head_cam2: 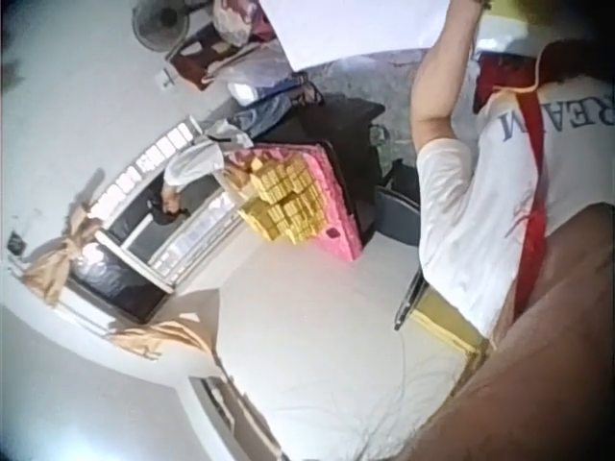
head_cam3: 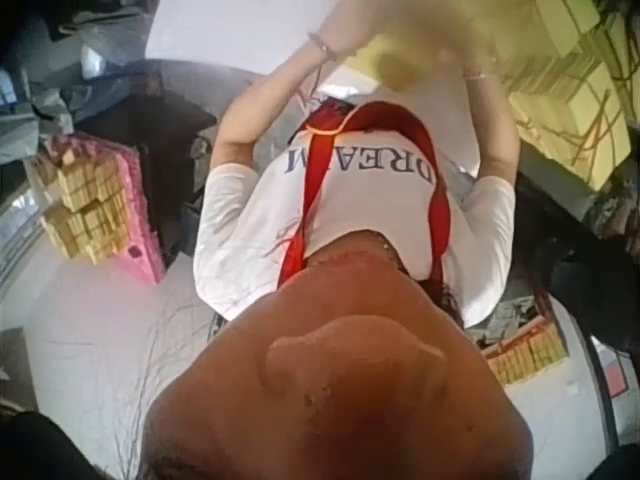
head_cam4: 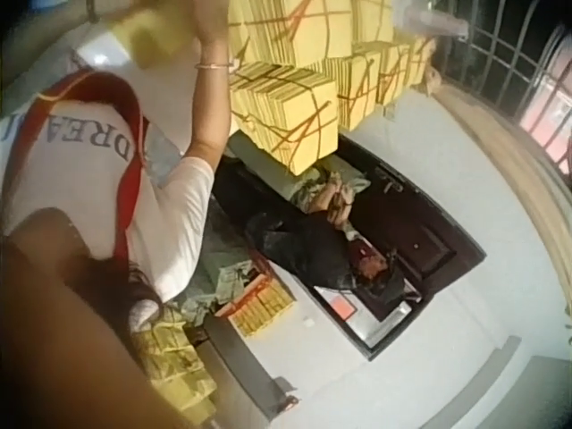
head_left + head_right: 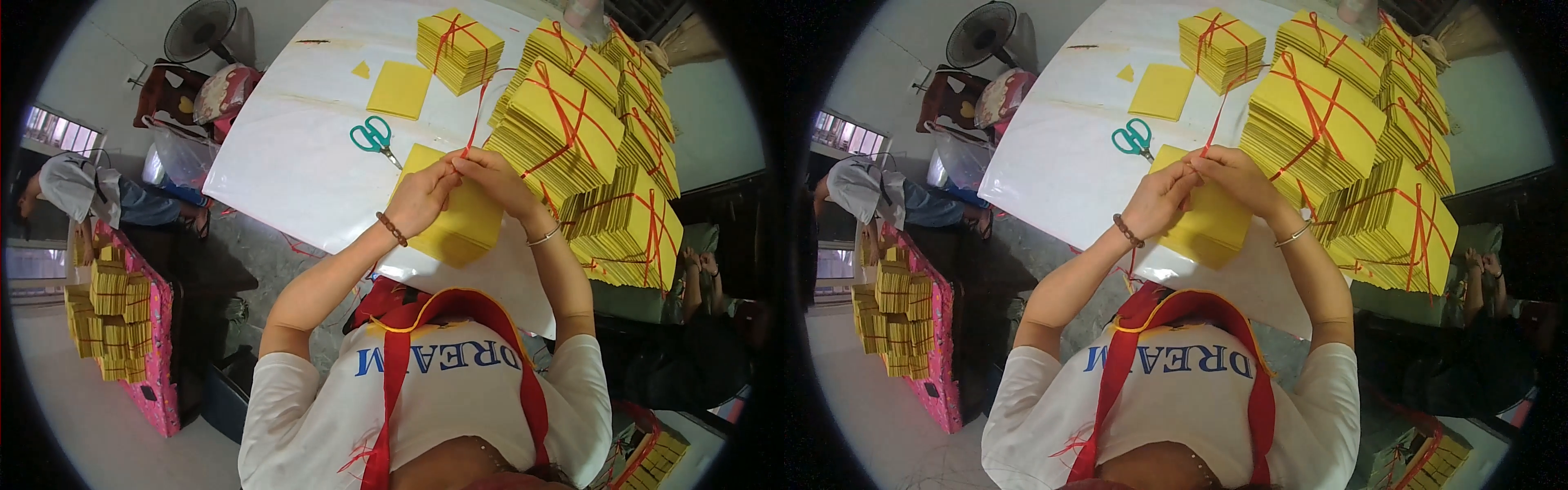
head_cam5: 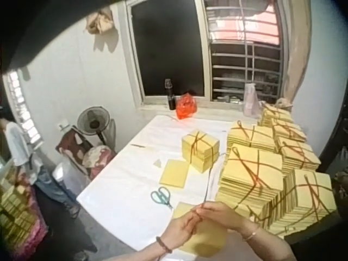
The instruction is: Bundling and tying stacks of yellow paper with red string.
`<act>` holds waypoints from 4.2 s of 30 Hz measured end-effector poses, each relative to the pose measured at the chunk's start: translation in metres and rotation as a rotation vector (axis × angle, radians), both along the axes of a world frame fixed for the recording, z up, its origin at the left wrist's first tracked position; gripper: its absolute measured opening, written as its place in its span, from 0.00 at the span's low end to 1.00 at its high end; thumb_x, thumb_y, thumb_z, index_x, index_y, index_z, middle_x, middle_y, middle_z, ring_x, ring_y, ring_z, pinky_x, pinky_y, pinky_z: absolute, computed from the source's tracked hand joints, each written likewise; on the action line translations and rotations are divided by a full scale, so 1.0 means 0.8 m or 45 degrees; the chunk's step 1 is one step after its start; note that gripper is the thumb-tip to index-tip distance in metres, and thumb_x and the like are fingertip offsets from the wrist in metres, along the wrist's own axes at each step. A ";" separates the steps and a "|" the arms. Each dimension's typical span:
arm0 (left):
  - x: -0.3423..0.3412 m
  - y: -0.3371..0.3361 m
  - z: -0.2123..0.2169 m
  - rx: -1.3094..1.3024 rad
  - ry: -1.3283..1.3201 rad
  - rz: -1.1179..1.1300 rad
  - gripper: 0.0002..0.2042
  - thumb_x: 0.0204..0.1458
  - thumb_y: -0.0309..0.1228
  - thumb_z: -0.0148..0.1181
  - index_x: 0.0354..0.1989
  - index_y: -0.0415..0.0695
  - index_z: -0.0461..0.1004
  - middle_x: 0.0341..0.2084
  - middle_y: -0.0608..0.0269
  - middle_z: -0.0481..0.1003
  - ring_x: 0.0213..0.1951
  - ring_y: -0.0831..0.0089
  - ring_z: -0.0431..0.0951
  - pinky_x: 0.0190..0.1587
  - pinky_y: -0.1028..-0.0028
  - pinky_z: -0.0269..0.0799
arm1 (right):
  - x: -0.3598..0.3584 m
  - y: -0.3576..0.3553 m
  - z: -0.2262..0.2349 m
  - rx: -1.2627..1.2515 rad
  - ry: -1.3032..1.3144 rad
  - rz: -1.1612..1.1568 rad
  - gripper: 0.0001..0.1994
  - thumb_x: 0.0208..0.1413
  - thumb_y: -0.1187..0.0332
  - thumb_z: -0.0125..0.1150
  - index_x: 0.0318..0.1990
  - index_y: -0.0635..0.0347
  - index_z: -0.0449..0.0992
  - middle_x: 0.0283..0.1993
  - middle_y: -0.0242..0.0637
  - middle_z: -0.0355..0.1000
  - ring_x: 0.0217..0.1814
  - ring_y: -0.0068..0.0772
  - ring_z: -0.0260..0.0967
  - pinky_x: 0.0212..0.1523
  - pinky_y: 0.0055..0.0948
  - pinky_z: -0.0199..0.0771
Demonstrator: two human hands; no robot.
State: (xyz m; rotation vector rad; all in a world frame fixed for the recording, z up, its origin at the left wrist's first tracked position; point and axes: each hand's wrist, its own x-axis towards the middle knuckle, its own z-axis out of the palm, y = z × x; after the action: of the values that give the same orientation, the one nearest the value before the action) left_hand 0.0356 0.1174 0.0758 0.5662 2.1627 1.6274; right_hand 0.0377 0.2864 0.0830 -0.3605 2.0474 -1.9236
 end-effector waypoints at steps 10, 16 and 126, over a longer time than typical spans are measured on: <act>0.036 -0.021 -0.014 -0.008 0.188 -0.014 0.11 0.54 0.32 0.43 0.39 0.38 0.68 0.17 0.58 0.69 0.19 0.70 0.70 0.24 0.74 0.65 | -0.016 -0.002 -0.023 0.441 -0.191 -0.132 0.10 0.55 0.66 0.48 0.31 0.64 0.71 0.29 0.27 0.67 0.31 0.16 0.61 0.35 0.17 0.62; 0.063 -0.025 -0.024 0.017 0.360 0.030 0.09 0.52 0.29 0.45 0.37 0.40 0.67 0.20 0.51 0.70 0.23 0.57 0.71 0.25 0.66 0.65 | -0.015 -0.002 -0.026 0.258 -0.245 -0.163 0.09 0.54 0.68 0.48 0.32 0.65 0.70 0.31 0.29 0.67 0.34 0.18 0.61 0.39 0.17 0.61; 0.105 -0.123 -0.161 1.075 -1.198 0.088 0.17 0.47 0.21 0.51 0.47 0.38 0.61 0.29 0.69 0.71 0.10 0.90 0.50 0.13 0.88 0.48 | 0.163 -0.037 -0.140 -0.556 -0.369 -0.446 0.13 0.52 0.67 0.46 0.43 0.64 0.67 0.51 0.38 0.60 0.52 0.30 0.56 0.48 0.27 0.59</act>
State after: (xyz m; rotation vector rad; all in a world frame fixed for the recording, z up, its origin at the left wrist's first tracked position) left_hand 0.1194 0.0186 -0.0529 -0.1097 0.8021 2.1947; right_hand 0.1681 0.2566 -0.0288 0.1945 1.5753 -2.4630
